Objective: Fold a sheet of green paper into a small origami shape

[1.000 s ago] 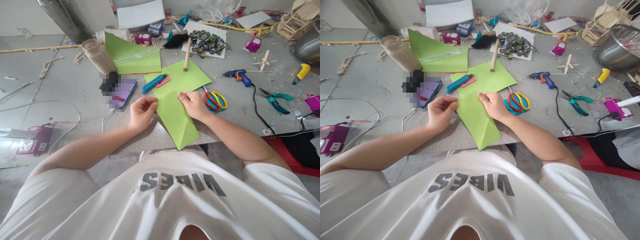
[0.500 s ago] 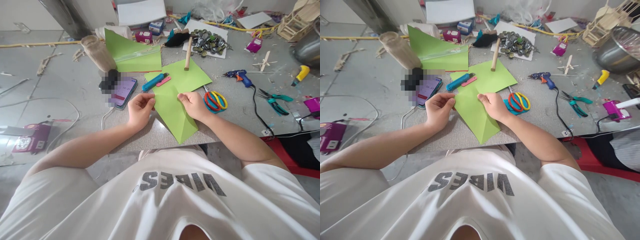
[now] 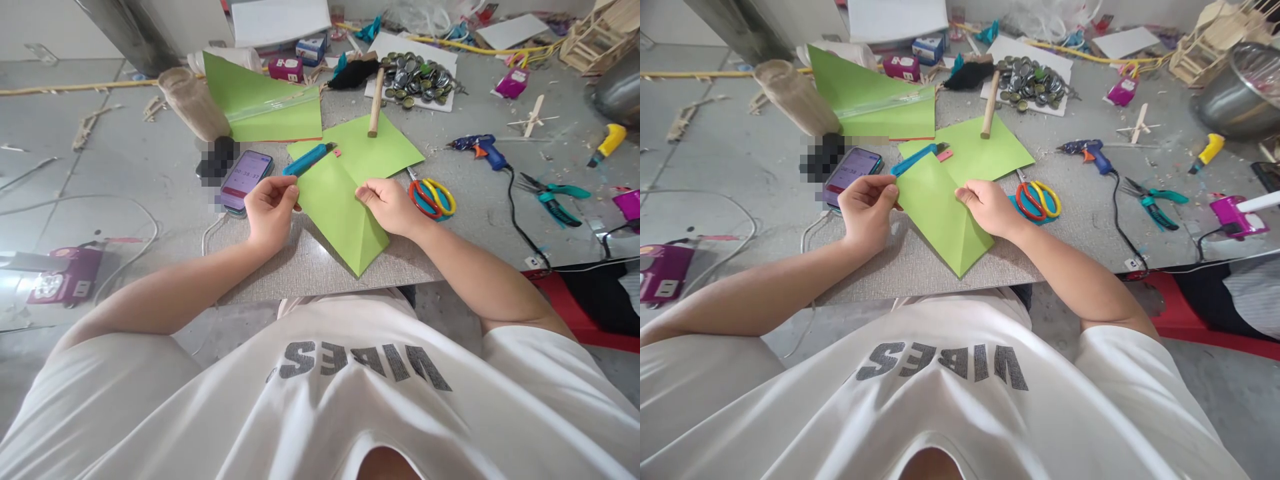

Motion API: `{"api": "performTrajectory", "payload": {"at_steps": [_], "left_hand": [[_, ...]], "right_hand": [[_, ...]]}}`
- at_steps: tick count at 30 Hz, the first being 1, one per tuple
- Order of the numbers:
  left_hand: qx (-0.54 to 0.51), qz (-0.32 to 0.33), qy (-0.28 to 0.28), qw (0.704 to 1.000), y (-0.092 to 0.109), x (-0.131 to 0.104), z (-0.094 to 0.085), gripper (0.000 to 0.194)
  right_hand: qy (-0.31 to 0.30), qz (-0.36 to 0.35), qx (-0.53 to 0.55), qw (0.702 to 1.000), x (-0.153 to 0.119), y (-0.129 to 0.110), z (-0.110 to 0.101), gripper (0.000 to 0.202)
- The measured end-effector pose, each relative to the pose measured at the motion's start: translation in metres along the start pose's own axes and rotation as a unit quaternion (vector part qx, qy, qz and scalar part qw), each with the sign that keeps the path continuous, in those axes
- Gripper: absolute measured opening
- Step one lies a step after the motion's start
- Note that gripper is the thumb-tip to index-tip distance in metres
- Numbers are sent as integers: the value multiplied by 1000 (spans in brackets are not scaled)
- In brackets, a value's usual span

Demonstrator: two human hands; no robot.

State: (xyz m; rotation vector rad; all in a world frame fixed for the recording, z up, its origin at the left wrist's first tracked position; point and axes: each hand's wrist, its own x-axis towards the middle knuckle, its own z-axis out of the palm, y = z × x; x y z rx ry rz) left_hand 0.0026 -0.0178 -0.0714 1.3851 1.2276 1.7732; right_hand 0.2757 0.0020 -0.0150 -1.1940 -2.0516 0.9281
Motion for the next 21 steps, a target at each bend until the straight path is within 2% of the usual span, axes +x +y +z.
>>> {"api": "performTrajectory", "payload": {"at_steps": [3,4,8,11,15,17,19,21], "left_hand": [[18,-3,23,1000,-4,5,-2,24],[23,-5,25,999,-6,7,-2,24],[29,-8,25,999,-9,10,-6,24],[30,-6,25,999,-12,12,-8,25],[15,-1,37,999,-21,21,-10,27],[10,3,49,999,-26,26,-12,27],[11,-6,51,999,-29,30,-14,29],[13,-26,46,998,-32,33,-16,30]], "right_hand": [[-22,10,5,1000,0,0,-2,57],[-24,15,-2,1000,0,1,-3,57],[-7,24,-38,999,-2,-1,-5,79],[-8,24,-34,999,-2,-3,-7,80],[-20,31,-19,999,2,-4,-11,49],[-24,27,-21,999,2,-2,-13,41],[-32,14,-31,999,2,1,-14,48],[-39,8,-42,998,1,3,-14,63]]}}
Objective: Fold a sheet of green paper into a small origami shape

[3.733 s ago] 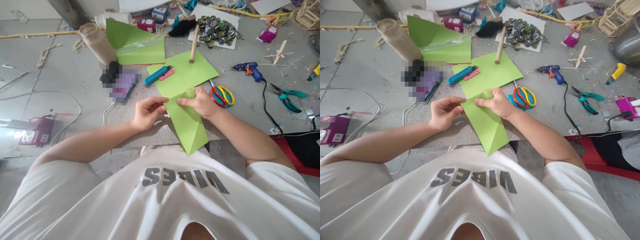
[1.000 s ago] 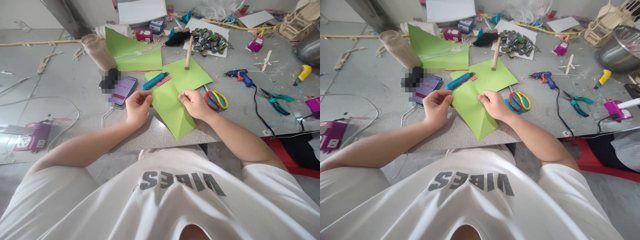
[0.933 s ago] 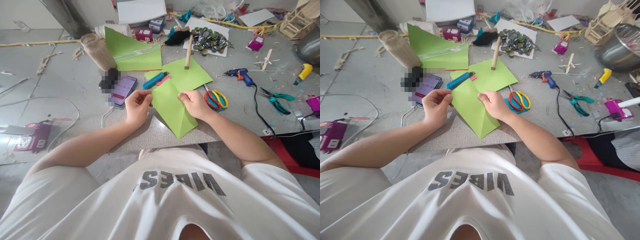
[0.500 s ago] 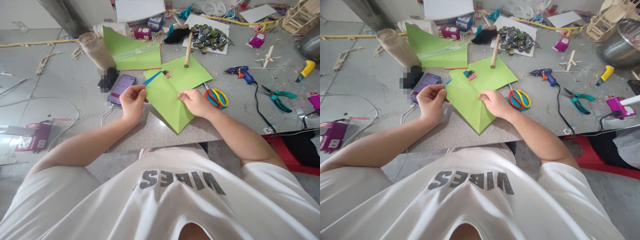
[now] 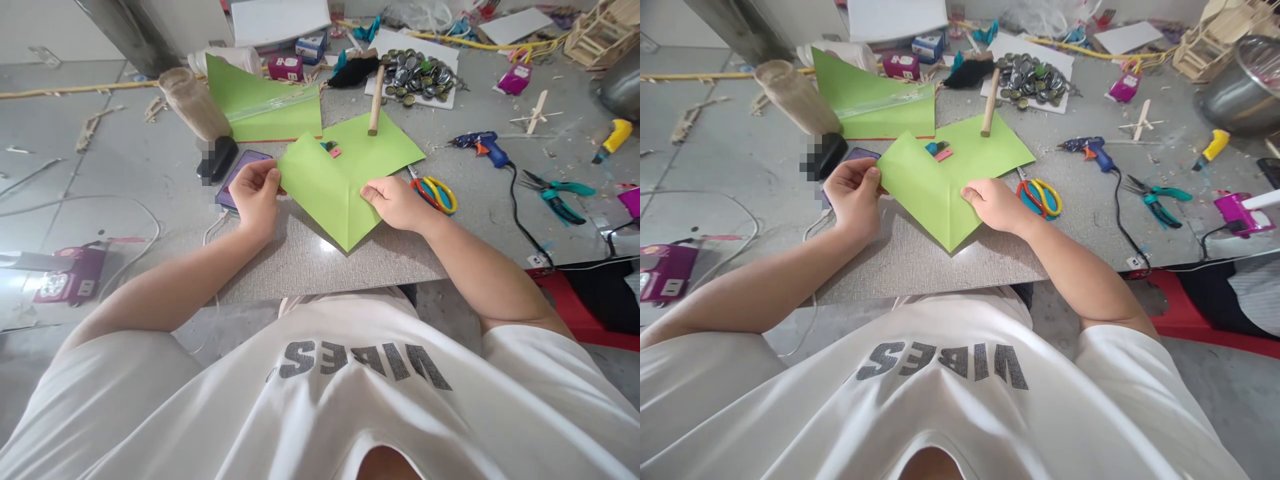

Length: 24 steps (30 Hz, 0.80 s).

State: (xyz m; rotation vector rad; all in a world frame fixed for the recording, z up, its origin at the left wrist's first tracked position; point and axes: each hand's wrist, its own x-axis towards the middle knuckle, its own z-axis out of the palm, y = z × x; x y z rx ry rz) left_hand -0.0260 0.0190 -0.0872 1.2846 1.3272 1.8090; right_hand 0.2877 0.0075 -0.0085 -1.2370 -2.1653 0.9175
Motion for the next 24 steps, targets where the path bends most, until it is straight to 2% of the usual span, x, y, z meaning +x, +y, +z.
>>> {"api": "performTrajectory", "payload": {"at_steps": [3,5,9,11,15,18,21,24], "left_hand": [[-10,-16,-3,1000,-5,3,-2,34],[-18,-10,3,1000,-9,6,-3,38],[-13,13,28,999,-21,12,-3,46],[-3,13,39,999,-26,15,-2,48],[-6,-1,58,998,-28,19,2,50],[-28,-16,71,997,-24,19,3,45],[-45,-56,53,996,-19,16,4,34],[-39,-70,16,997,-14,12,4,28]], "right_hand": [[10,-1,-9,1000,-1,1,-1,80],[19,-8,-2,1000,-1,1,-2,82],[16,8,48,999,-1,2,-4,65],[34,11,44,998,-2,2,-5,63],[60,-1,-1,998,-4,0,-7,87],[33,-6,23,999,-6,-3,-9,98],[23,-10,59,998,-7,-3,-12,99],[77,-24,85,993,-5,-2,-12,93]]}}
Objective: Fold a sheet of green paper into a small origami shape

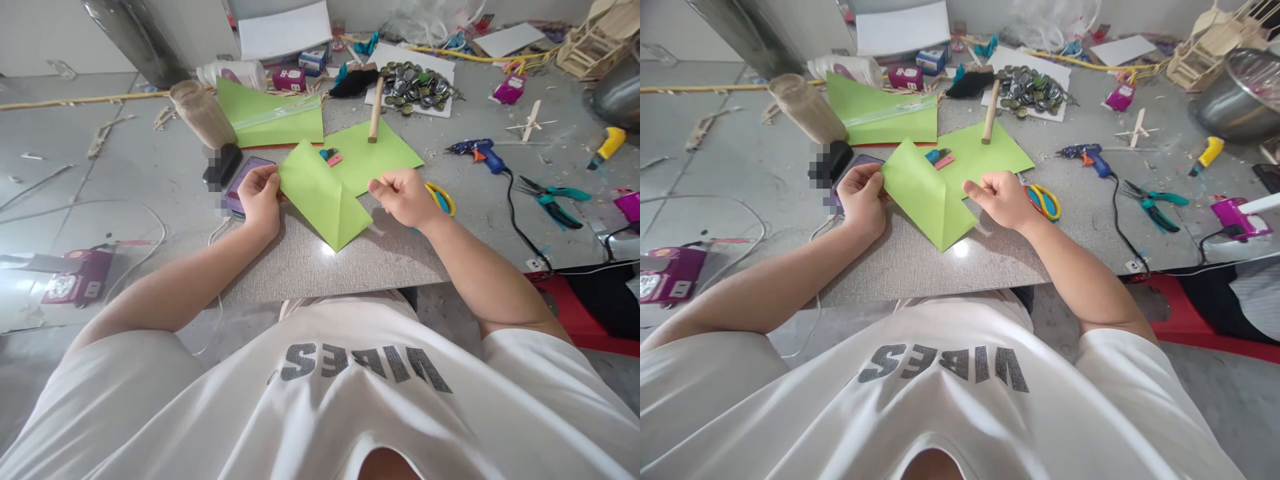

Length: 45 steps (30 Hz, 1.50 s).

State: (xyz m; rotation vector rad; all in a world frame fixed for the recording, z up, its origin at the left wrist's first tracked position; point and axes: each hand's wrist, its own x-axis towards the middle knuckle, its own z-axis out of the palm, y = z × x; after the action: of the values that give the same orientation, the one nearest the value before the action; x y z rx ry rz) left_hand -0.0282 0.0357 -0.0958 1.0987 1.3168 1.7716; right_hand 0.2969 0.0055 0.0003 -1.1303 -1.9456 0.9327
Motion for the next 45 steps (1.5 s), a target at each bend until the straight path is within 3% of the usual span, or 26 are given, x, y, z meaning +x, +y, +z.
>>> {"api": "performTrajectory", "payload": {"at_steps": [4,8,10,13,16,19,25,35,40,45], "left_hand": [[29,33,-60,997,9,-11,2,29],[43,49,-101,993,18,-24,4,37],[34,47,-111,992,20,-30,4,45],[-11,20,-135,991,23,-42,6,68],[-45,-37,-222,973,29,-56,7,85],[-42,-66,-322,944,38,-67,9,78],[3,-61,-427,902,49,-72,7,72],[-69,-90,-408,906,56,-70,2,73],[-79,-71,-418,902,56,-71,4,71],[-65,-74,-383,918,56,-73,8,69]], "right_hand": [[64,-7,46,997,3,4,12,77],[-3,68,164,984,-1,4,38,79],[-51,92,198,975,-5,2,50,69],[-73,113,225,965,-8,-1,61,61],[-38,131,247,959,-6,0,63,65],[-5,118,251,961,-3,2,60,69],[-10,74,256,964,-3,5,62,68],[34,72,304,949,0,12,57,66],[9,67,345,936,1,16,57,68],[-19,51,334,941,-1,18,60,67]]}}
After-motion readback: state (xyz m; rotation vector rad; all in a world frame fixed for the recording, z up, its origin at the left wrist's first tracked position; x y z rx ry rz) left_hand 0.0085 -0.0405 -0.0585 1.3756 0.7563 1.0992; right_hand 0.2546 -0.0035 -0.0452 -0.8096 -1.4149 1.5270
